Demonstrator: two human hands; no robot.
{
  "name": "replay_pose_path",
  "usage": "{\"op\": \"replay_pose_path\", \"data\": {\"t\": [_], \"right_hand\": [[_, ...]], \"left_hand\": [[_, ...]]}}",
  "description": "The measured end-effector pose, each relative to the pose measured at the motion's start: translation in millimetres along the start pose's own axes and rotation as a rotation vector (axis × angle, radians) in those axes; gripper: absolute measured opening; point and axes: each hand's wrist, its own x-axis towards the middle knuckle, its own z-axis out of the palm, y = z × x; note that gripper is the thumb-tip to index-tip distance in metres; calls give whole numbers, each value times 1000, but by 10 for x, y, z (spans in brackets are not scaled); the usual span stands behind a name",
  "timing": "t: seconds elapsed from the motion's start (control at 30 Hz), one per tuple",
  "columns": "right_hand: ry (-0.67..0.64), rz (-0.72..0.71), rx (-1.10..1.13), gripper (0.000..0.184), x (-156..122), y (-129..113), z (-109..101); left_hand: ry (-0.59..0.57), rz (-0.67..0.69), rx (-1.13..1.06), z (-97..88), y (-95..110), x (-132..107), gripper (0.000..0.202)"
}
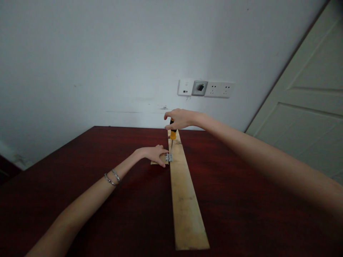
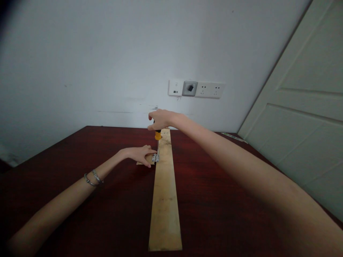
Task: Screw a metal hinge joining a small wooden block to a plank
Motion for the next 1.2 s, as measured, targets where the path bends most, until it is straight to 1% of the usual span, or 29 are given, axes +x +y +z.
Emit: {"op": "replay_pose_path", "data": {"t": [0.07, 0.13, 0.17, 0.23, 0.3, 0.33, 0.43, 0.47, 0.5, 0.6, 0.63, 0.8, 0.83, 0.9, 0.97, 1.0, 1.13, 1.2], "right_hand": [[-2, 17, -31, 45, 11, -32, -14], [-4, -2, -44, 41, 17, -61, -24], [-9, -15, -45, 43, 18, -74, -28], [-22, -24, -52, 54, 20, -93, -34], [-24, -4, -63, 62, 24, -101, -32], [-19, 8, -68, 59, 27, -101, -27], [5, 12, -76, 43, 35, -94, -13], [7, 6, -74, 41, 34, -92, -11], [4, 0, -69, 42, 32, -91, -11], [-11, -4, -37, 57, 13, -93, -20], [-10, 3, -30, 59, 5, -93, -23], [-9, 10, -33, 45, -36, -83, -36], [-19, 2, -30, 45, -44, -80, -38], [-35, -6, -19, 54, -62, -71, -41], [-28, -1, -13, 62, -79, -58, -34], [-17, 8, -14, 62, -86, -48, -27], [29, 21, -35, 47, -101, -20, 11], [32, 18, -33, 48, -107, -30, 15]], "left_hand": [[-2, 2, -1, 3, -2, 2, 88], [-7, -4, -2, 1, 1, 1, 87], [-10, -7, -2, -1, 2, 0, 87], [-11, -4, 1, -3, 4, 0, 87], [-8, 5, 7, 0, 0, 4, 87], [-7, 6, 10, 4, -2, 7, 88], [-6, -2, 12, 14, -9, 13, 88], [-6, -4, 10, 15, -9, 14, 87], [-5, -5, 8, 15, -9, 13, 87], [-2, 7, 1, 12, -8, 7, 87], [-2, 10, -2, 11, -8, 6, 87], [-2, 0, -1, 19, -16, 14, 89], [-5, -2, -2, 20, -16, 16, 89], [-13, -6, -6, 19, -14, 16, 89], [-16, -10, -8, 14, -10, 12, 89], [-15, -10, -8, 12, -8, 9, 90], [-13, -15, -8, 7, -4, 3, 91], [-15, -18, -8, 8, -6, 4, 90]]}}
